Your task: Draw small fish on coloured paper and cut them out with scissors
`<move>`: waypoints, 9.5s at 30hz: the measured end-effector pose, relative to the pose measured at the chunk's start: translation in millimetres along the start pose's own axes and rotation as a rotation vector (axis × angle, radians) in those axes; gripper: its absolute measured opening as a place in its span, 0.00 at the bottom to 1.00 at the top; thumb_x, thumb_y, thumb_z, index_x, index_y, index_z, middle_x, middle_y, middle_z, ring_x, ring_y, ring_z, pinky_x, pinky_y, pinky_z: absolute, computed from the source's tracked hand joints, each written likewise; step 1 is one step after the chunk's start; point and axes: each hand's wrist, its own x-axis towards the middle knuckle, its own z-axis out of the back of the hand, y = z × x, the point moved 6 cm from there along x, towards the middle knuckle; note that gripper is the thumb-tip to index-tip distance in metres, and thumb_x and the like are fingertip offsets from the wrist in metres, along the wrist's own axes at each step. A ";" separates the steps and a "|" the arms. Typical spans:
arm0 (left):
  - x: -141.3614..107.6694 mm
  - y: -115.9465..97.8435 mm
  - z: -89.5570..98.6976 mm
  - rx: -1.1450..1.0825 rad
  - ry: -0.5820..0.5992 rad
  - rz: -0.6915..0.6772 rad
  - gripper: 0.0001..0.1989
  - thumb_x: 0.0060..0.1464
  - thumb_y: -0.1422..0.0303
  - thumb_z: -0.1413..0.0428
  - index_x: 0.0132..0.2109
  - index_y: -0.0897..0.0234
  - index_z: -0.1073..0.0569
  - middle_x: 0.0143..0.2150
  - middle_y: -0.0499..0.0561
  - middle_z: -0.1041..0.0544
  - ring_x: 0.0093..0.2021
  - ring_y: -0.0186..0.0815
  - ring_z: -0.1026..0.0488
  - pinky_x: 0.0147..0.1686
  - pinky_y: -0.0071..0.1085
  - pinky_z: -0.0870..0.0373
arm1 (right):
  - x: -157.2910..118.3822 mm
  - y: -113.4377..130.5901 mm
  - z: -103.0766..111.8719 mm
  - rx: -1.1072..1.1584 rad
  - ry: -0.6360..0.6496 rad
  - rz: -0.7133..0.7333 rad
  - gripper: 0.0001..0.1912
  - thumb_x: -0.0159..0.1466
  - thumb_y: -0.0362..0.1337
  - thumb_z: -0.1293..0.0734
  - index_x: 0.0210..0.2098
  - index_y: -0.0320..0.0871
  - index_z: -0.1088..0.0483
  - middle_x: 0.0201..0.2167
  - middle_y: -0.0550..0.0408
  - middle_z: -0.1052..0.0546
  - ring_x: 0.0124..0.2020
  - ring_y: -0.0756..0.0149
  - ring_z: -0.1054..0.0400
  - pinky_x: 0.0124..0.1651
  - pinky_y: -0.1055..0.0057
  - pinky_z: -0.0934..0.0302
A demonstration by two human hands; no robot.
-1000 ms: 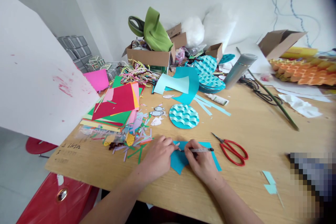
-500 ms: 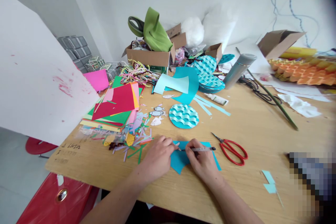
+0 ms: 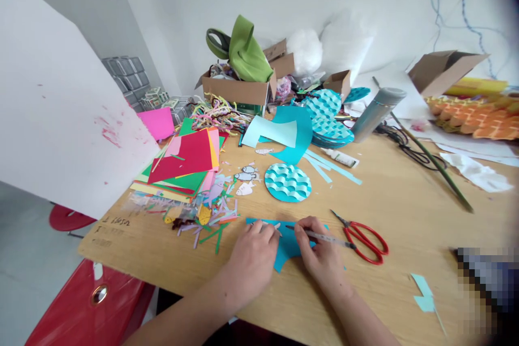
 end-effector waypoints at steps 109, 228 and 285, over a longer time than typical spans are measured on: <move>-26.9 -27.3 -22.5 -0.051 -0.145 0.265 0.22 0.62 0.66 0.50 0.58 0.77 0.31 0.56 0.66 0.27 0.60 0.51 0.37 0.58 0.48 0.47 | 40.2 52.4 -81.8 -0.070 0.472 0.281 0.13 0.69 0.38 0.45 0.28 0.45 0.39 0.19 0.60 0.33 0.19 0.69 0.37 0.25 0.72 0.46; -30.5 -28.3 -20.7 -0.042 -0.155 0.273 0.11 0.59 0.68 0.48 0.46 0.68 0.29 0.39 0.56 0.27 0.40 0.43 0.36 0.37 0.40 0.41 | 39.4 52.9 -75.9 -0.101 0.465 0.294 0.11 0.64 0.34 0.43 0.24 0.47 0.45 0.16 0.61 0.36 0.17 0.70 0.40 0.23 0.73 0.49; -32.2 -25.2 -25.0 0.105 -0.351 0.218 0.14 0.56 0.66 0.46 0.46 0.71 0.27 0.63 0.61 0.32 0.67 0.55 0.43 0.62 0.54 0.39 | 30.3 -16.1 -48.9 0.416 0.163 -0.350 0.12 0.55 0.45 0.33 0.24 0.44 0.34 0.19 0.56 0.29 0.20 0.67 0.38 0.22 0.71 0.43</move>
